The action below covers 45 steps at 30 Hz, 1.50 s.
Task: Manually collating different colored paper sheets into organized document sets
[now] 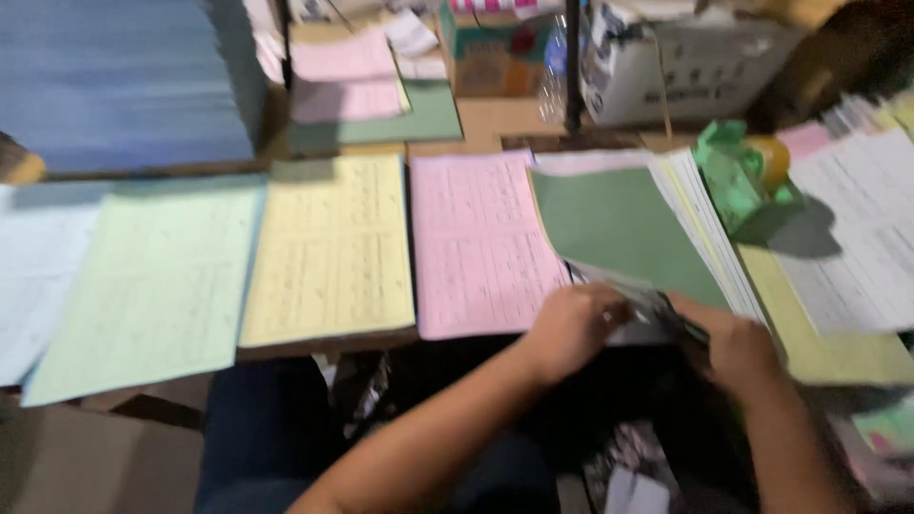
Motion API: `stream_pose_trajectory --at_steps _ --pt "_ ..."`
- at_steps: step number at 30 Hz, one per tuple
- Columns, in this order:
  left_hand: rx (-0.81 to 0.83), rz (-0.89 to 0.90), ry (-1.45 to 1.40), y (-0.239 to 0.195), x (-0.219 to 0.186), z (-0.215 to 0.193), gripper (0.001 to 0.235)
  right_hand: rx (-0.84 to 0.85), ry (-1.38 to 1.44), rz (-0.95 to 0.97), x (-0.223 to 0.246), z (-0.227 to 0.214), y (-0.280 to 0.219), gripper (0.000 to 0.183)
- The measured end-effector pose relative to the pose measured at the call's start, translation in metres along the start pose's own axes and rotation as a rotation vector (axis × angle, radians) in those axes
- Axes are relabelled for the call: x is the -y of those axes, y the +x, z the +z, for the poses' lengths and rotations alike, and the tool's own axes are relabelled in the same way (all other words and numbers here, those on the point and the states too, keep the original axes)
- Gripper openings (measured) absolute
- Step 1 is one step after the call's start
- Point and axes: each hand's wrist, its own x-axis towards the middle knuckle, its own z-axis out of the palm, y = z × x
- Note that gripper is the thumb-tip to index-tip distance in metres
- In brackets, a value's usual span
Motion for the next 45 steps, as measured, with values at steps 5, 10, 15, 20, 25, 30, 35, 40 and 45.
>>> stream_pose_trajectory --at_steps 5,10,15,20,25,30,35,40,45 --pt "-0.005 0.007 -0.029 -0.002 0.011 0.013 0.008 0.004 0.172 -0.007 -0.008 -0.004 0.008 0.051" --pt "-0.066 -0.079 0.004 0.005 -0.001 0.011 0.005 -0.060 0.278 -0.062 -0.016 -0.002 0.016 0.047" --pt "-0.075 -0.121 0.061 -0.007 0.004 -0.010 0.004 -0.043 0.361 -0.018 -0.022 -0.001 0.019 0.026" --pt "-0.075 -0.222 0.081 -0.033 0.021 -0.088 0.012 -0.021 0.484 0.264 0.001 -0.032 0.023 0.016" --pt "0.056 -0.261 0.633 -0.079 0.051 -0.142 0.012 0.018 0.455 0.461 -0.023 -0.034 0.028 0.051" --pt "0.115 -0.230 0.668 -0.089 0.044 -0.137 0.015 -0.074 0.359 0.499 0.003 -0.046 0.037 0.059" --pt "0.135 -0.239 0.682 -0.089 0.018 -0.150 0.020 -0.431 0.136 0.462 0.036 -0.041 0.067 0.050" --pt "0.171 -0.299 0.678 -0.085 0.008 -0.157 0.008 -0.651 -0.077 -0.404 0.168 -0.024 0.098 0.018" --pt "0.214 -0.394 0.612 -0.089 0.021 -0.158 0.013 -0.079 -0.155 -0.244 0.203 0.037 0.085 0.030"
